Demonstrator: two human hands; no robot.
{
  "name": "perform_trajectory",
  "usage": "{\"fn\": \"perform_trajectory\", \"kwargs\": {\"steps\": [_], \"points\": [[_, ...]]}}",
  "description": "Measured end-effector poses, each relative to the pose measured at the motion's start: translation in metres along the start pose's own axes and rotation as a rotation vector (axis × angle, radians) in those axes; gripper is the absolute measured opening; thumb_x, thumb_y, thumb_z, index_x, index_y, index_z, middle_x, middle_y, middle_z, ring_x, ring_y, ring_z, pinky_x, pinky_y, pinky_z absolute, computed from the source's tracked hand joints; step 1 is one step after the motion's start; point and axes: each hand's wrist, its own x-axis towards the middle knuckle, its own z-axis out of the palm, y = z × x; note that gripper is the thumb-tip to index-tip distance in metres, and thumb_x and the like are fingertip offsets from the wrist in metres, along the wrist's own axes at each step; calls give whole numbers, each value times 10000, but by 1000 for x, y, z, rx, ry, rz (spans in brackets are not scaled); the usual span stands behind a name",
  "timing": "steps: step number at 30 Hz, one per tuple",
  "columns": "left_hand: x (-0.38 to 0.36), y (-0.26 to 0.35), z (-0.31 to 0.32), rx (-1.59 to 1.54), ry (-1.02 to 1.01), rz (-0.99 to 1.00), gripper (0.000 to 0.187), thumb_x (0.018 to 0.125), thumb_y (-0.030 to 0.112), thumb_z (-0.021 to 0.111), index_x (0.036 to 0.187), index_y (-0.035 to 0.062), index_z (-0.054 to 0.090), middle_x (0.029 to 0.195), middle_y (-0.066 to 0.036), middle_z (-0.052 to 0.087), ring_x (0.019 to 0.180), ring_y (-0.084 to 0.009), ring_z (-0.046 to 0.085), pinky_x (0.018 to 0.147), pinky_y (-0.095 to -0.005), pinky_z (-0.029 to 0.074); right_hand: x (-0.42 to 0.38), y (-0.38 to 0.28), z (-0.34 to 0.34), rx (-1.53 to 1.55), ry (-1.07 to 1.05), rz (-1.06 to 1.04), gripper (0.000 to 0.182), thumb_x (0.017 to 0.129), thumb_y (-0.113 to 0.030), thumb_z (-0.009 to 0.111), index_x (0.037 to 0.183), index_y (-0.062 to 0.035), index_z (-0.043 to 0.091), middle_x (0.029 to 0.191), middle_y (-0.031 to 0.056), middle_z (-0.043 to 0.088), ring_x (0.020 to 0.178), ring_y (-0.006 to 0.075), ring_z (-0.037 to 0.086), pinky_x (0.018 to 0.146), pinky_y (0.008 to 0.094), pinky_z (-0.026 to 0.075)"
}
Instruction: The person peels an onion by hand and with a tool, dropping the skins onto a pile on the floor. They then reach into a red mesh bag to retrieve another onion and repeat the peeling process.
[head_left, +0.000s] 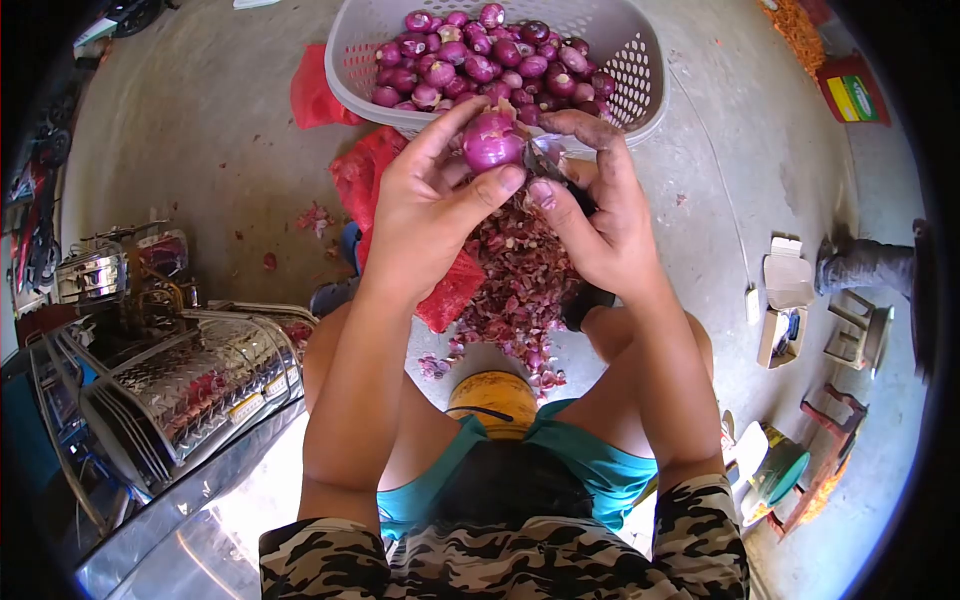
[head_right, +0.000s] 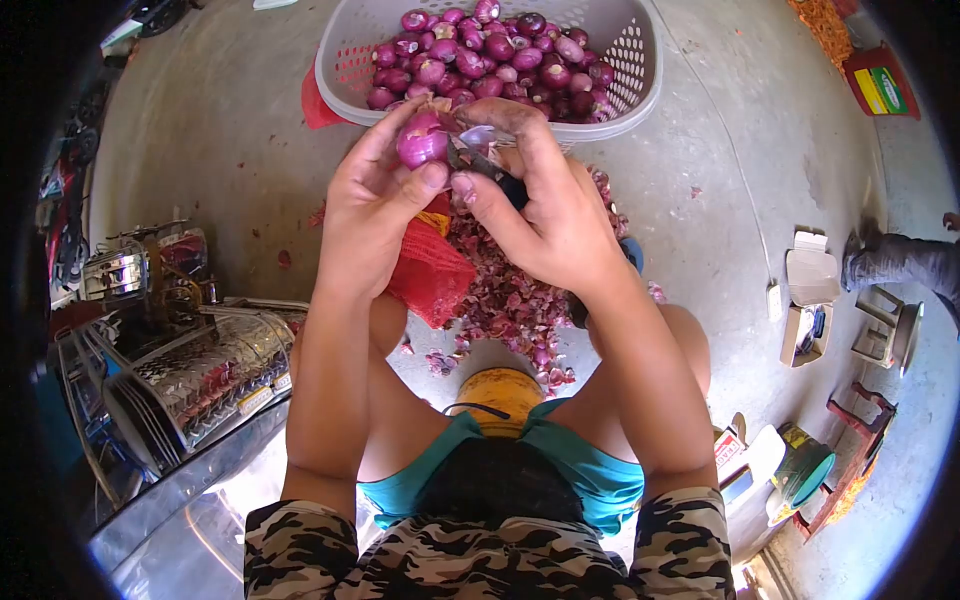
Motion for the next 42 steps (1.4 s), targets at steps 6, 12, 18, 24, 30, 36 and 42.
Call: {"fn": "perform_trajectory", "kwargs": {"steps": [6, 12, 18, 24, 30, 36, 42], "points": [[-1, 0, 1, -35, -20, 16, 616, 777, 11, 696, 1314, -38, 398, 1218, -116, 542, 1042, -157, 553, 885, -283, 474, 1, -4, -3, -56, -75, 101, 445, 851, -131, 614, 1224, -7, 406, 1119, 158, 566, 930, 260, 628, 817, 344, 486], [-1, 0, 1, -40, -25, 15, 613, 773, 17, 705, 1309, -35, 412, 1213, -120, 549, 1023, -152, 561, 877, -280, 476, 2, -5, -3, -35, -72, 91, 432, 867, -129, 597, 1228, -1, 398, 1108, 154, 565, 915, 238, 626, 807, 339, 485], [0, 0, 0, -16, -38, 9, 615, 769, 19, 710, 1308, -29, 418, 1202, -117, 557, 998, -144, 570, 861, -274, 481, -1, -4, 1, 88, -58, 189, 404, 893, -107, 563, 1234, 11, 383, 1116, 147, 548, 936, 189, 603, 798, 312, 482], [-1, 0, 0, -4, -44, 9, 611, 769, 8, 705, 1308, -27, 420, 1197, -108, 556, 1003, -146, 568, 866, -274, 478, -4, -5, 12, 295, 14, 236, 328, 934, -118, 503, 1222, -7, 391, 936, 64, 569, 756, 92, 546, 695, 244, 460], [-1, -1, 2, -54, -41, 27, 613, 769, -2, 700, 1309, -33, 411, 1209, -111, 540, 1028, -151, 553, 873, -276, 476, -1, -8, 16, 487, 100, 337, 289, 945, -156, 502, 1186, -31, 403, 702, -15, 529, 570, 22, 435, 513, 177, 369], [-1, -2, 5, -71, -43, 78, 612, 768, -21, 691, 1307, -37, 401, 1203, -114, 534, 1061, -164, 538, 905, -286, 458, -1, -4, 16, 595, 125, 337, 279, 952, -171, 489, 1195, -59, 409, 616, -24, 467, 479, 36, 381, 423, 183, 297], [2, -6, 6, -63, -53, 158, 610, 753, -51, 686, 1293, -44, 403, 1223, -119, 515, 1091, -171, 522, 927, -307, 446, 1, -5, 17, 648, 239, 415, 250, 962, -191, 446, 1196, -104, 432, 563, -10, 391, 466, 52, 336, 419, 190, 266]]}}
